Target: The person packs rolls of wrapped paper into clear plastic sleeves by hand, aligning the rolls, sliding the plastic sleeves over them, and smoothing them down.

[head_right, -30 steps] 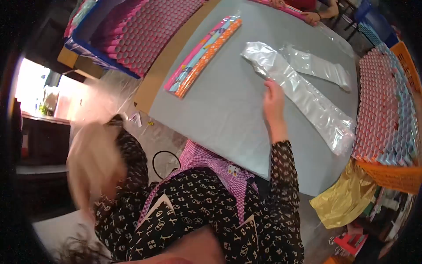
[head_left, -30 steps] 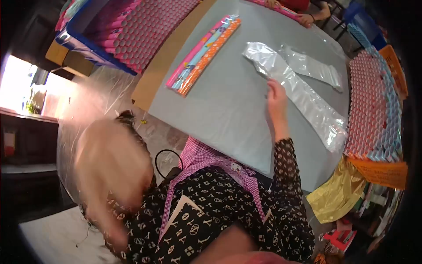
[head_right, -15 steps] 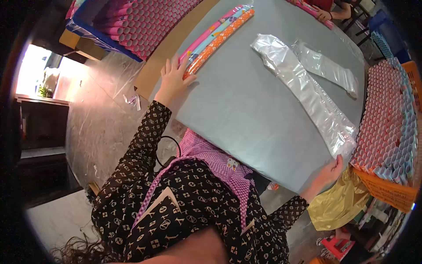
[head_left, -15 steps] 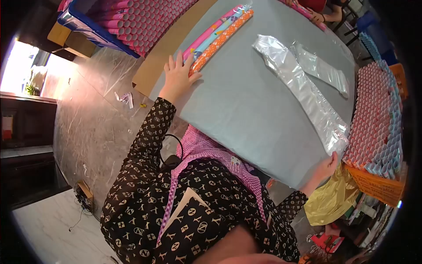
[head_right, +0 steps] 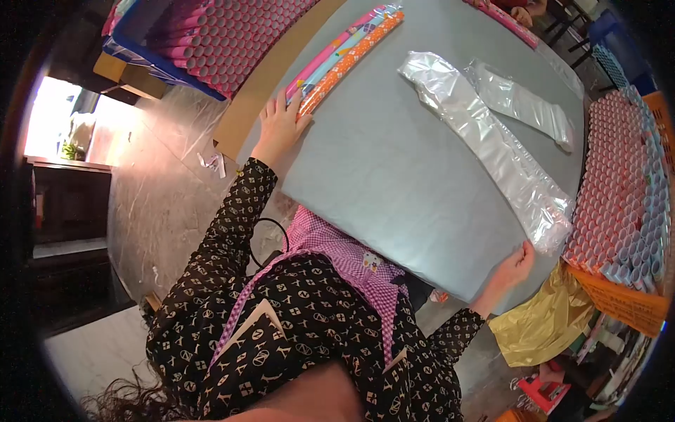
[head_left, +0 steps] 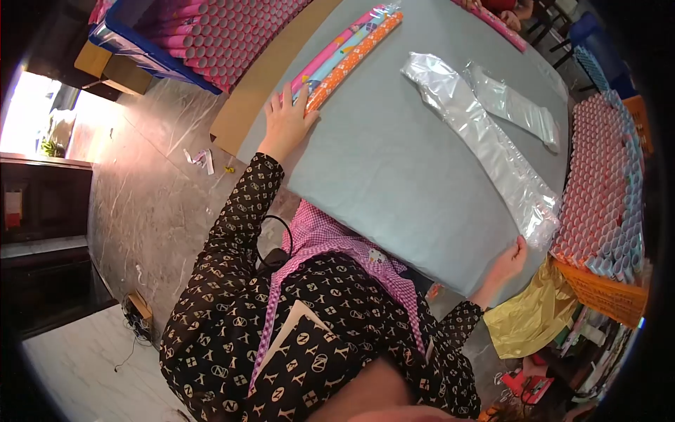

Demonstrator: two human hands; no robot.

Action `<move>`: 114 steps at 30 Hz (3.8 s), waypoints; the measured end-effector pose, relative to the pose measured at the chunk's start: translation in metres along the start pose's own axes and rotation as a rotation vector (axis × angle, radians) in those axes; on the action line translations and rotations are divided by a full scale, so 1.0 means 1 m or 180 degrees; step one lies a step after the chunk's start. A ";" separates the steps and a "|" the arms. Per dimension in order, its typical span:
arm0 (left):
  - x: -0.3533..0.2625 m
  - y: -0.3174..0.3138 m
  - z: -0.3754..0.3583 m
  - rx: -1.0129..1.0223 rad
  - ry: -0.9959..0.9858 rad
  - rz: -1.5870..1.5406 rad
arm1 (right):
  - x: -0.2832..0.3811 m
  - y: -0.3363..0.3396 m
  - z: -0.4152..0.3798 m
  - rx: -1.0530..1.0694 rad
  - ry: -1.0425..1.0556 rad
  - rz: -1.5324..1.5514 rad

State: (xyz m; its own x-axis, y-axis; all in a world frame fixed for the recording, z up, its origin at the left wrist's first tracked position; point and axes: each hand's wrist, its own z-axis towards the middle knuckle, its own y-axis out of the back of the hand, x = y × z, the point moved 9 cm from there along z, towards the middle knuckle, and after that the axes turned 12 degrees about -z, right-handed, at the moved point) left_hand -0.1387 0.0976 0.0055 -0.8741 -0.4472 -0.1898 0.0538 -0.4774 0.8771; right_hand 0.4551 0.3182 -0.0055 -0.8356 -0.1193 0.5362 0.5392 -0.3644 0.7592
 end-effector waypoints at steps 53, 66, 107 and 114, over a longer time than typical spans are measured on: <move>-0.048 -0.045 0.073 0.0301 -0.0123 -0.0657 | -0.041 0.036 0.002 -0.0712 0.0060 -0.0091; -0.209 -0.081 0.042 0.0795 -0.1067 -0.1879 | -0.049 0.029 0.056 -0.0821 -0.0185 -0.0903; -0.233 -0.107 0.110 0.0445 -0.0571 -0.1812 | -0.042 0.033 0.039 -0.0701 -0.0353 0.0012; -0.217 -0.114 0.096 0.0617 -0.0633 -0.1504 | -0.034 0.060 0.038 -0.1338 0.0221 -0.0550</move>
State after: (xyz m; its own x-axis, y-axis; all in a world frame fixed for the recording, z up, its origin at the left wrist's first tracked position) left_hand -0.0014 0.3216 -0.0110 -0.8569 -0.0573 -0.5123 -0.4405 -0.4350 0.7854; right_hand 0.5197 0.3356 0.0360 -0.9224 -0.0801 0.3779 0.3138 -0.7258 0.6121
